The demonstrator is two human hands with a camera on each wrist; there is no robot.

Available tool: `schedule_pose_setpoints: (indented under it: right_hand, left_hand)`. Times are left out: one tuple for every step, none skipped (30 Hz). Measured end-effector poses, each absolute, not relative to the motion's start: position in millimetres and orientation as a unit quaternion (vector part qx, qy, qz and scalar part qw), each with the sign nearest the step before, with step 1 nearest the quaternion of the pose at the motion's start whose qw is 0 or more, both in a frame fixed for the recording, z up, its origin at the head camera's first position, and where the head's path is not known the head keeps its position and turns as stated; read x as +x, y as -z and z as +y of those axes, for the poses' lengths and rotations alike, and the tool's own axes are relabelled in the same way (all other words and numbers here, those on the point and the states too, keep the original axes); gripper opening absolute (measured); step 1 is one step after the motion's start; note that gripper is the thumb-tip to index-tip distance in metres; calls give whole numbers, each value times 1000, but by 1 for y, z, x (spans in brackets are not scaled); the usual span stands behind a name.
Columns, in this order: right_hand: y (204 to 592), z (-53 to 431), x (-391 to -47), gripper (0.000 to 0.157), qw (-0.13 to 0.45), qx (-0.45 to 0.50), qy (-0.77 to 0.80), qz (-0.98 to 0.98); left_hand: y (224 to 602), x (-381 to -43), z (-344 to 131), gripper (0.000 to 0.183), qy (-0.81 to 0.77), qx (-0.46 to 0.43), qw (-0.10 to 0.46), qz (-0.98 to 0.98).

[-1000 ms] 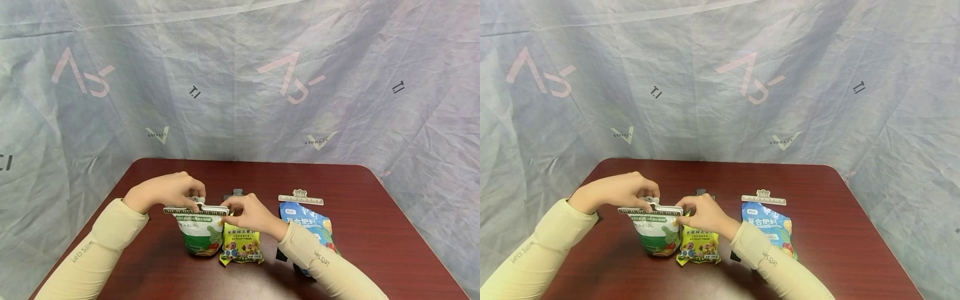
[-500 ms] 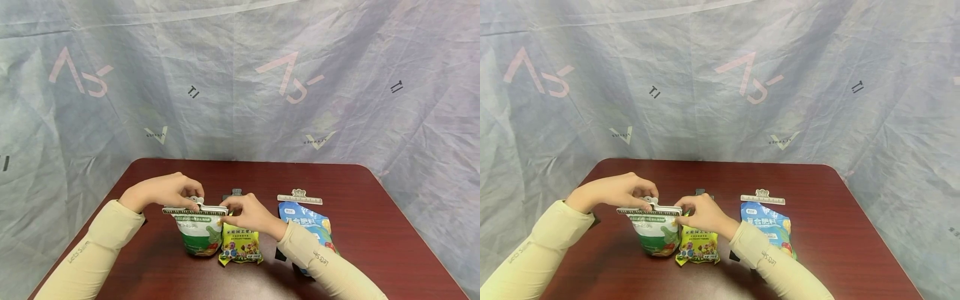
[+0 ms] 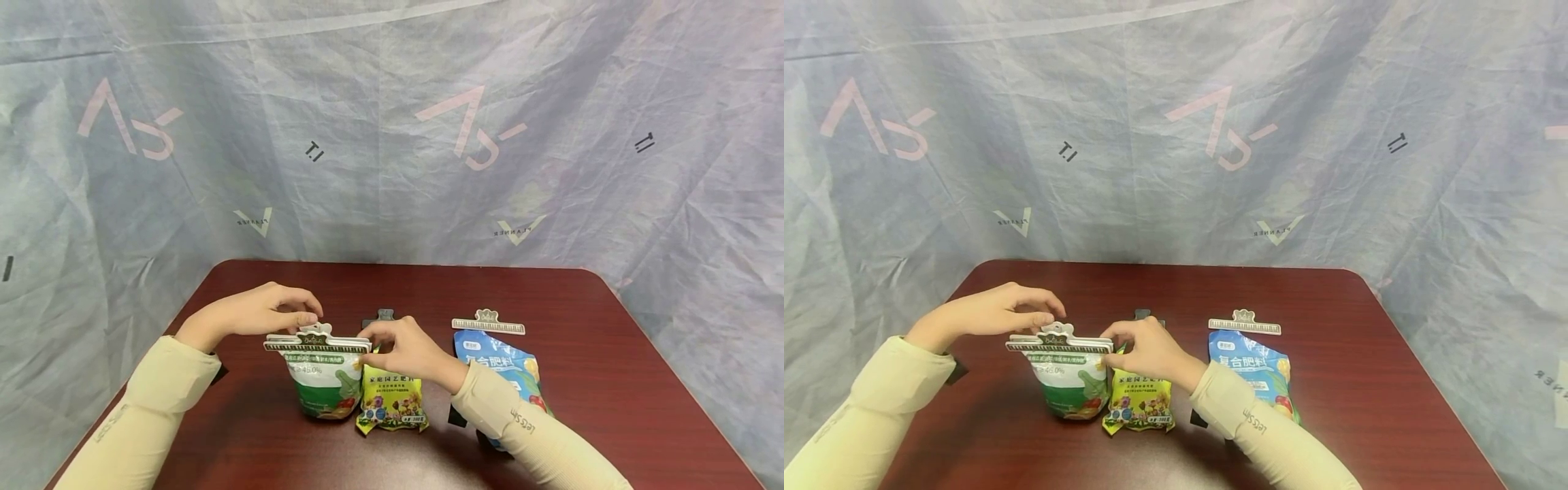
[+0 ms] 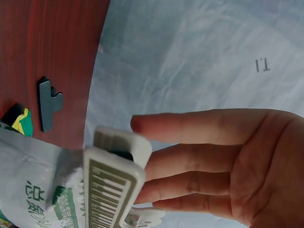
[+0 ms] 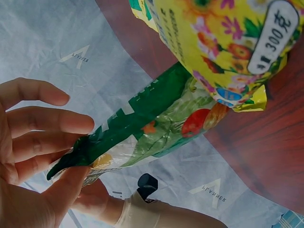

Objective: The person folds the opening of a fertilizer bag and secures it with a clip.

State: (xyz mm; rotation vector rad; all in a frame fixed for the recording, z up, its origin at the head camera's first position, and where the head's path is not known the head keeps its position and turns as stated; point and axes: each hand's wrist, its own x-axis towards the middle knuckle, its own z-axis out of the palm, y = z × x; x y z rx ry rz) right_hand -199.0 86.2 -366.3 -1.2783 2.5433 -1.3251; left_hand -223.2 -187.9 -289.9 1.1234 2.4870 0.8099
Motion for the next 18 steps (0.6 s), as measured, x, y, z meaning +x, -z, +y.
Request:
schedule_pose_setpoints:
  right_hand:
    - [366, 86, -199, 18, 1, -406, 421, 811]
    - [366, 86, -199, 19, 1, -405, 419, 813]
    - [366, 86, -199, 19, 1, -404, 417, 814]
    - [366, 86, -198, 19, 1, -403, 416, 815]
    - [366, 86, -198, 19, 1, -403, 414, 817]
    - [366, 87, -198, 20, 1, -402, 412, 818]
    - [366, 87, -198, 20, 2, -401, 411, 819]
    - [366, 87, -199, 20, 2, -400, 410, 820]
    - [366, 87, -199, 20, 2, -400, 409, 820]
    - [366, 87, -199, 20, 2, -400, 410, 820]
    - [366, 87, -199, 21, 2, -400, 411, 819]
    - [367, 87, -199, 21, 2, -400, 413, 818]
    - [367, 87, -199, 21, 2, -400, 415, 817]
    - [367, 87, -199, 21, 3, -401, 417, 816]
    - [367, 87, -199, 21, 4, -401, 419, 815]
    - [367, 87, -199, 21, 4, -401, 421, 814]
    - [367, 87, -198, 21, 5, -400, 422, 813]
    - [366, 87, -198, 21, 6, -400, 423, 813]
  left_hand:
    - [291, -223, -190, 20, -291, 384, 152, 863]
    - [291, -222, -193, 20, -299, 376, 158, 863]
    - [292, -222, -194, 21, -306, 371, 162, 862]
    - [293, -222, -197, 23, -313, 366, 166, 860]
    - [294, -221, -199, 25, -320, 359, 171, 860]
    - [296, -221, -201, 26, -325, 350, 175, 861]
    - [297, -221, -203, 27, -330, 346, 177, 860]
    - [299, -221, -205, 27, -336, 346, 177, 858]
    - [301, -220, -208, 27, -342, 344, 178, 856]
    - [303, -220, -210, 25, -345, 343, 176, 856]
    - [305, -220, -213, 21, -347, 347, 170, 854]
    - [308, -220, -215, 18, -351, 353, 164, 852]
    - [311, -219, -217, 18, -355, 361, 157, 848]
    - [314, -219, -219, 21, -359, 365, 152, 846]
    - [316, -218, -221, 27, -364, 368, 148, 843]
    - [319, -217, -222, 32, -371, 373, 143, 839]
    - [322, -217, -224, 36, -379, 376, 139, 834]
    - [325, -216, -225, 39, -389, 375, 138, 830]
